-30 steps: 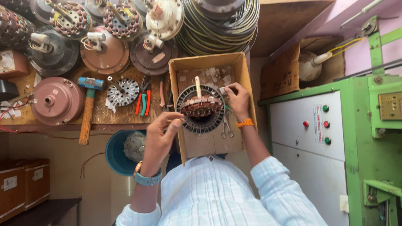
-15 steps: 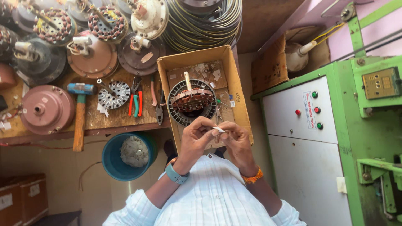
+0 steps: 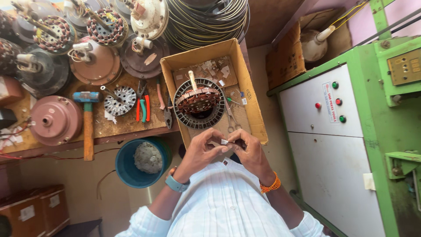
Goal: The person works on a motor stator placed in a cardboard box, repeatedly inserting small white insulating pieces into the copper windings and trimming them with scissors. The person handles the stator and uses scissors to cut the insulation to fit.
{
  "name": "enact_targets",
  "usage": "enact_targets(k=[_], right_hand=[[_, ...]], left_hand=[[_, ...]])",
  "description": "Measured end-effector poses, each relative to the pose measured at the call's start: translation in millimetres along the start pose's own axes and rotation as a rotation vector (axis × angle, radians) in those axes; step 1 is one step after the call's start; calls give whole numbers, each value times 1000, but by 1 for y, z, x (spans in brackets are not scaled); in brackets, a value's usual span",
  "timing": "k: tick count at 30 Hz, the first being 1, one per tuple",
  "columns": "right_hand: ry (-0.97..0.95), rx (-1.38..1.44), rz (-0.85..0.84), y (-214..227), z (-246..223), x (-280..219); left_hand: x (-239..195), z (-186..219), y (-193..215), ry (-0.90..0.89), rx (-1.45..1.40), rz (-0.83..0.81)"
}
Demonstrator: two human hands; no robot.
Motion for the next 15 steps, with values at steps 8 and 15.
enact_targets(k=[8,15], right_hand=[[38,-141,110,-7,49,-7],[120,-623,342,20,133,7]], left_hand=[[-9,-10,-11,77,-58,190],[-5,4,-3,180,-73,-21]])
Point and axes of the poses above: each hand's wrist, its own x-axis towards the middle knuckle, its own y-axis out of the back of the hand, z = x × y, the point moved 7 cm from there along x, towards the middle knuckle, and after that the axes turned 10 degrees about x, right-handed, at the moved point
